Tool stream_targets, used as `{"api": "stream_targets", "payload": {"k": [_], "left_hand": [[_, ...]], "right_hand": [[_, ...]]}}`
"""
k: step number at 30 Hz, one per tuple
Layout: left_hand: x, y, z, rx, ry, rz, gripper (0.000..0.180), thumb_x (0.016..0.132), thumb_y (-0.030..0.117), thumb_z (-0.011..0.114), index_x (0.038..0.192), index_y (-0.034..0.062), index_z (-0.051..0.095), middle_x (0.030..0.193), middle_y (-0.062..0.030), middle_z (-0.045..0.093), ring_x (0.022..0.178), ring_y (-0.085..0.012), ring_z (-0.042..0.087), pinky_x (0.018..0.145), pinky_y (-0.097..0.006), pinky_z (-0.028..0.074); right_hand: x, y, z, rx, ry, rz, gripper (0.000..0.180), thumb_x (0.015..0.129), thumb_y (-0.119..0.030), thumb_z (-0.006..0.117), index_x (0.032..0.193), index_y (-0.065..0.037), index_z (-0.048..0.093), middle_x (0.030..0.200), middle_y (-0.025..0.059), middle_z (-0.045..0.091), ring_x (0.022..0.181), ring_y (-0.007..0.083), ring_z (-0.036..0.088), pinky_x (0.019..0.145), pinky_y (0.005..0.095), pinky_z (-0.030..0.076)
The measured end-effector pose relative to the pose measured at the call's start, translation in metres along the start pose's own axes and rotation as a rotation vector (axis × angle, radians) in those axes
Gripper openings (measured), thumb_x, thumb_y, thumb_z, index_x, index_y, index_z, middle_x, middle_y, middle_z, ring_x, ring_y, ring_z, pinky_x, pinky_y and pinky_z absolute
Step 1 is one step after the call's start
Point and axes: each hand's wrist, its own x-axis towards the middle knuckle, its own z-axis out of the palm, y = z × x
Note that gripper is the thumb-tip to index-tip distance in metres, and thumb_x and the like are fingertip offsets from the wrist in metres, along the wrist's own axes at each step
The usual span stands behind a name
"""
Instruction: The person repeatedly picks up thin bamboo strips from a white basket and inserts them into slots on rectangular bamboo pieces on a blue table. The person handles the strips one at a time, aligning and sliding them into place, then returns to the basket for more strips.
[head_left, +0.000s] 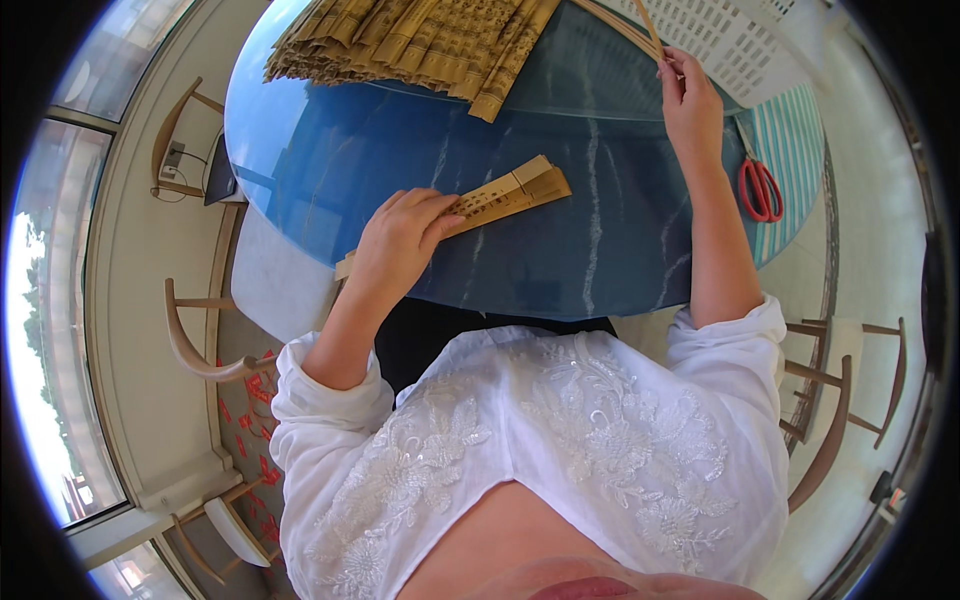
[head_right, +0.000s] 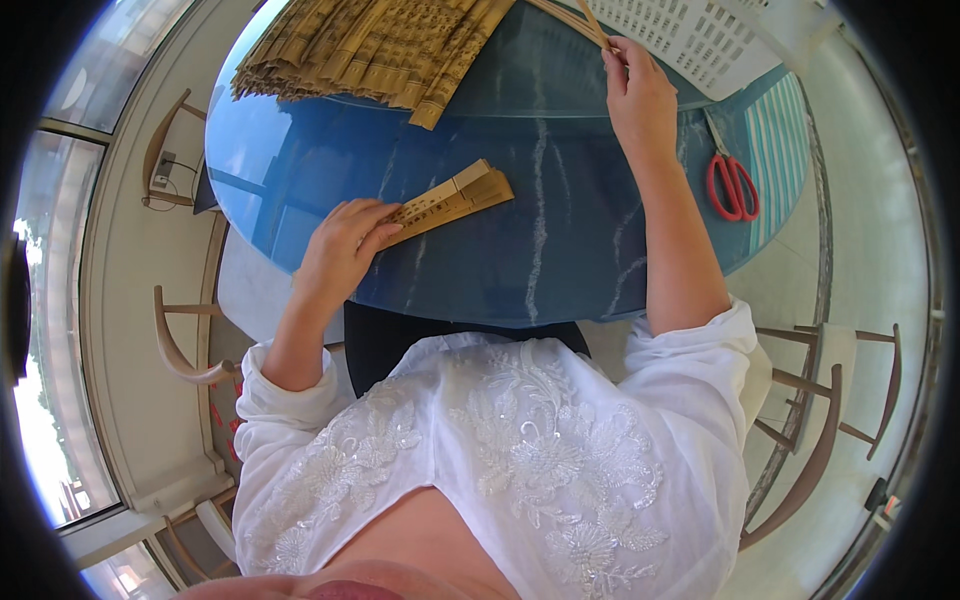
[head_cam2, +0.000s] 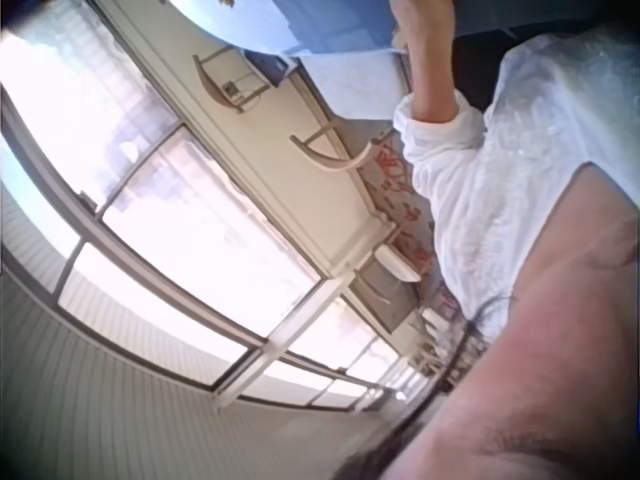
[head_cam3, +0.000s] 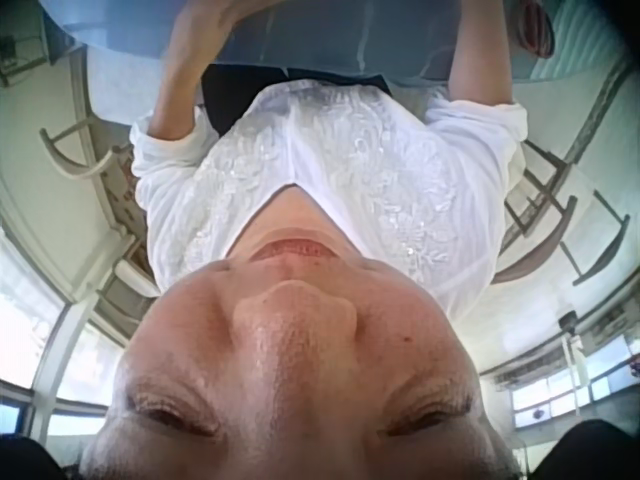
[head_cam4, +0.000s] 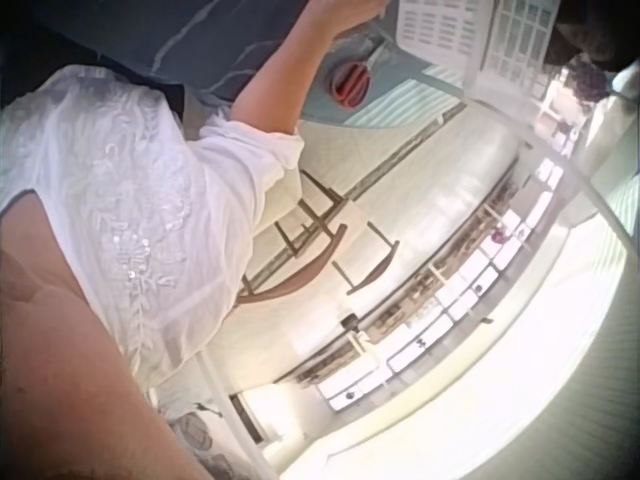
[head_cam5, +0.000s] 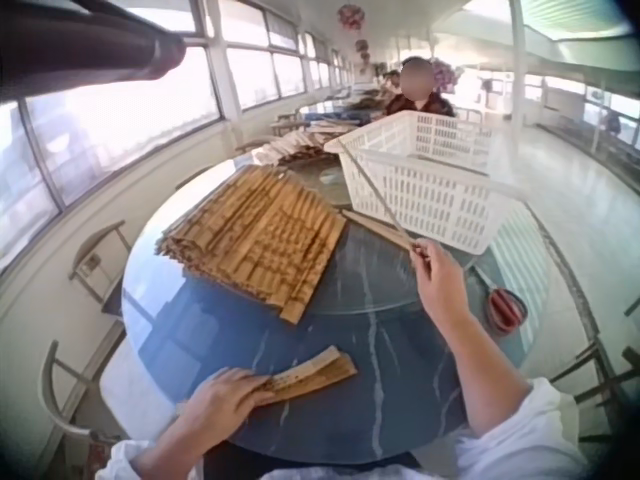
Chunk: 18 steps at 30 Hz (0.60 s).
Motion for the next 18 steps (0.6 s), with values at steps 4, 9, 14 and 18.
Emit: {"api": "stream_targets", "payload": {"k": [4,9,14,18], "left_hand": [[0.0,-0.003,-0.002,-0.035,0.02,0.023,0.021,0.092,0.016,0.064,0.104,-0.0006,0.07,0.102,-0.0156,0.068,0.096,-0.0336,0.063,0.084,-0.039,0.05],[0.001,-0.004,-0.006,-0.015,0.015,-0.049,0.017,0.094,0.012,0.062,0.1,-0.0013,0.07,0.097,-0.0168,0.069,0.089,-0.0328,0.065,0.079,-0.037,0.052],[0.004,-0.008,-0.003,-0.054,0.031,-0.14,0.016,0.094,0.012,0.061,0.099,-0.0013,0.069,0.093,-0.0158,0.069,0.083,-0.0287,0.066,0.071,-0.035,0.052],[0.005,-0.016,-0.003,-0.076,0.113,-0.155,0.015,0.093,0.014,0.063,0.097,0.0007,0.069,0.09,-0.0149,0.068,0.081,-0.0318,0.065,0.071,-0.038,0.051]], "right_hand": [[-0.002,-0.009,0.001,0.093,0.026,-0.071,0.022,0.097,-0.018,0.062,0.115,-0.007,0.064,0.091,0.0092,0.072,0.079,0.021,0.07,0.07,0.0305,0.054],[-0.006,-0.019,0.001,0.244,-0.012,-0.038,0.02,0.098,-0.015,0.06,0.115,-0.006,0.064,0.085,0.0044,0.07,0.075,0.0126,0.067,0.068,0.0242,0.051],[-0.006,-0.023,0.0,0.281,-0.051,0.018,0.019,0.098,-0.014,0.059,0.115,-0.007,0.064,0.083,0.0015,0.069,0.073,0.0078,0.062,0.066,0.0225,0.048],[-0.006,-0.025,0.0,0.321,-0.08,0.008,0.017,0.098,-0.012,0.058,0.113,-0.006,0.064,0.083,-0.0006,0.067,0.073,0.0061,0.06,0.066,0.0218,0.047]]}}
